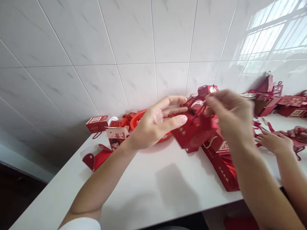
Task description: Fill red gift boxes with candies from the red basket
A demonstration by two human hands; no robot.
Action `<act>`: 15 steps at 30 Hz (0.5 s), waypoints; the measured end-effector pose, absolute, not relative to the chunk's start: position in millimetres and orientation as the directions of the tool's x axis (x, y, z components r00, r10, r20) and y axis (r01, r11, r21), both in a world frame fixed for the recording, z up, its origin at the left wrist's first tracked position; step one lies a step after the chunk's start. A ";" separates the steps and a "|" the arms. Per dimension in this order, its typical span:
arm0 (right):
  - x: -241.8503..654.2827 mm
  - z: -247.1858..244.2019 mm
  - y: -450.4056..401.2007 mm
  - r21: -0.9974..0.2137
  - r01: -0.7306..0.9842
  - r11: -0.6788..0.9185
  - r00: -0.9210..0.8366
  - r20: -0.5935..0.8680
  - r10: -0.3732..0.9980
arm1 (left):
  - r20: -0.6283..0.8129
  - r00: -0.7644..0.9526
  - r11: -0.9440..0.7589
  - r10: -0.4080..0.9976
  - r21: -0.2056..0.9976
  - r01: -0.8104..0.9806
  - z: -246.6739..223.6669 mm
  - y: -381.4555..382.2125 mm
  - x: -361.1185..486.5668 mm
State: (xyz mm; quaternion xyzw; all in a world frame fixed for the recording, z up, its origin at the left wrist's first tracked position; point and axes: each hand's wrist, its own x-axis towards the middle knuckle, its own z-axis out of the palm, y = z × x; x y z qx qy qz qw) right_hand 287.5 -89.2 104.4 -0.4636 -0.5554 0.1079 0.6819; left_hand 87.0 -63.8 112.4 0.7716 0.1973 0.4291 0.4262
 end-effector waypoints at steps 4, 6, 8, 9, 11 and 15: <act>343.8 147.4 -90.3 -0.573 0.562 0.597 0.490 0.812 0.318 | 0.521 0.491 -0.585 0.698 0.811 -0.029 106.0 -56.4 70.3; 374.6 158.4 -86.4 -0.561 0.641 0.524 0.494 0.824 0.278 | 0.488 0.495 -0.558 0.719 0.830 -0.008 96.8 -43.8 61.1; 401.0 162.6 -80.2 -0.577 0.688 0.439 0.515 0.815 0.265 | 0.452 0.497 -0.528 0.740 0.849 0.015 88.2 -26.9 53.5; 411.3 162.5 -76.4 -0.608 0.681 0.408 0.536 0.794 0.287 | 0.437 0.495 -0.516 0.751 0.856 0.026 85.1 -17.9 50.6; 426.0 158.4 -67.6 -0.694 0.626 0.355 0.589 0.719 0.368 | 0.411 0.486 -0.492 0.771 0.869 0.045 82.4 -1.3 46.2; 442.0 135.2 -42.7 -0.830 0.507 0.233 0.636 0.543 0.548 | 0.351 0.474 -0.445 0.807 0.890 0.101 88.2 15.9 41.3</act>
